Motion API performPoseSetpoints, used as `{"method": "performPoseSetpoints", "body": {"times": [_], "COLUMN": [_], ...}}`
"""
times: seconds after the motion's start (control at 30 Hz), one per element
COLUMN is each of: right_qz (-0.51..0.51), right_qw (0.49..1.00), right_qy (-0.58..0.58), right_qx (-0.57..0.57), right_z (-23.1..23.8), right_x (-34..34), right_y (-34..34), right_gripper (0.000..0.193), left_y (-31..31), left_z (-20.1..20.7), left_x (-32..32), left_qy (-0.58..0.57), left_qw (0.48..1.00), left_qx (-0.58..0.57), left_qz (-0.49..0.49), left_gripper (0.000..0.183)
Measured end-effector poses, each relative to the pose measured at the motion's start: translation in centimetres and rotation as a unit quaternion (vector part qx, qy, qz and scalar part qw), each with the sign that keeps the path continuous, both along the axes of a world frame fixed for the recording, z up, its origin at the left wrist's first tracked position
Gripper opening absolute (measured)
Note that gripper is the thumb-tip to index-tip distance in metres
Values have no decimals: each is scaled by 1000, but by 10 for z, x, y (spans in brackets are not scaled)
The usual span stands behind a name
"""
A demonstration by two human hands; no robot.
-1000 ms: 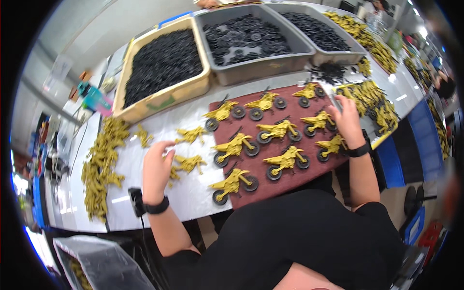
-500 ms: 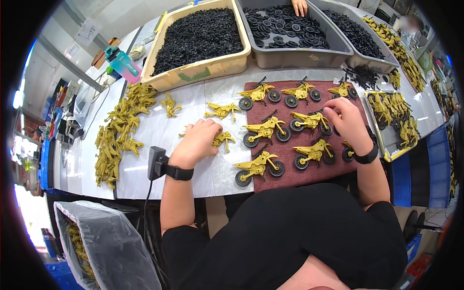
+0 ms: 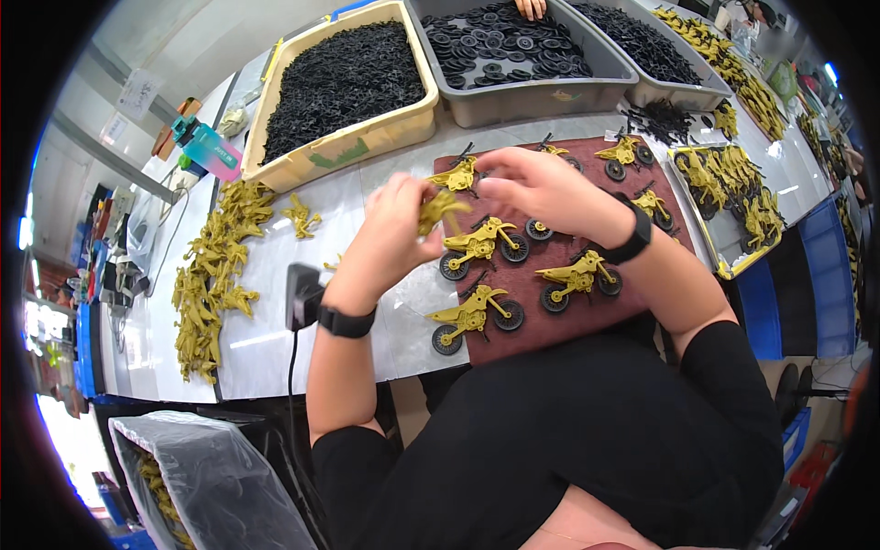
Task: Assembling small plastic toy motorcycles by attaching wheels to the bodies.
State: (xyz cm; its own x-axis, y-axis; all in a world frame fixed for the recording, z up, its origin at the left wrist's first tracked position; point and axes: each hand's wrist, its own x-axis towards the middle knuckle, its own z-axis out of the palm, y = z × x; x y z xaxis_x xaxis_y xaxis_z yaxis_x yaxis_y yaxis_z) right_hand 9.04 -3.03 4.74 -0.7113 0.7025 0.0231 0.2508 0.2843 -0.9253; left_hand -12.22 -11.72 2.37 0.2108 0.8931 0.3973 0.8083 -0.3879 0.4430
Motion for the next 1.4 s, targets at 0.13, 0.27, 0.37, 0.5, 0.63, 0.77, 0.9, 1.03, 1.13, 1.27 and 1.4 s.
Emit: {"method": "performPoseSetpoints", "body": {"times": [0.13, 0.27, 0.37, 0.5, 0.63, 0.77, 0.9, 1.03, 1.13, 1.27, 1.4], "right_qz": [-22, -58, -57, -80, -199, -73, -56, -15, -11, 0, -9], "right_qw": [998, 997, 998, 994, 896, 909, 896, 899, 897, 911, 926], "right_qy": [46, 43, -19, -18, -51, -282, -346, -339, -344, -315, -300], "right_qx": [35, -9, 12, 67, 393, 298, 272, 276, 278, 266, 230], "right_z": [-19, -24, -32, -49, -64, -42, -37, -45, -52, -62, -62], "right_x": [-21, -18, -23, -35, -37, -35, -39, -46, -50, -53, -55], "right_y": [29, 64, 78, 91, 83, 55, 40, 41, 47, 55, 55], "right_gripper": [22, 23, 25, 25, 24, 22, 21, 19, 20, 21, 22], "left_y": [31, 45, 54, 66, 74, 74, 75, 72, 72, 74, 73], "left_z": [8, -6, -18, -36, -54, -63, -62, -57, -57, -63, -59], "left_x": [21, 6, 3, 5, 4, 1, 3, 5, 6, 3, 4], "left_qy": [-8, 6, 0, -28, -61, -50, -90, -128, -169, -200, -226], "left_qw": [996, 999, 999, 998, 990, 989, 981, 983, 976, 970, 960], "left_qx": [87, 52, 31, 31, 66, 51, 19, -27, -70, -88, -122], "left_qz": [-21, -17, -9, 36, 112, 131, 173, 131, 118, 107, 112], "left_gripper": [45, 48, 43, 42, 36, 33, 34, 37, 38, 37, 36]}}
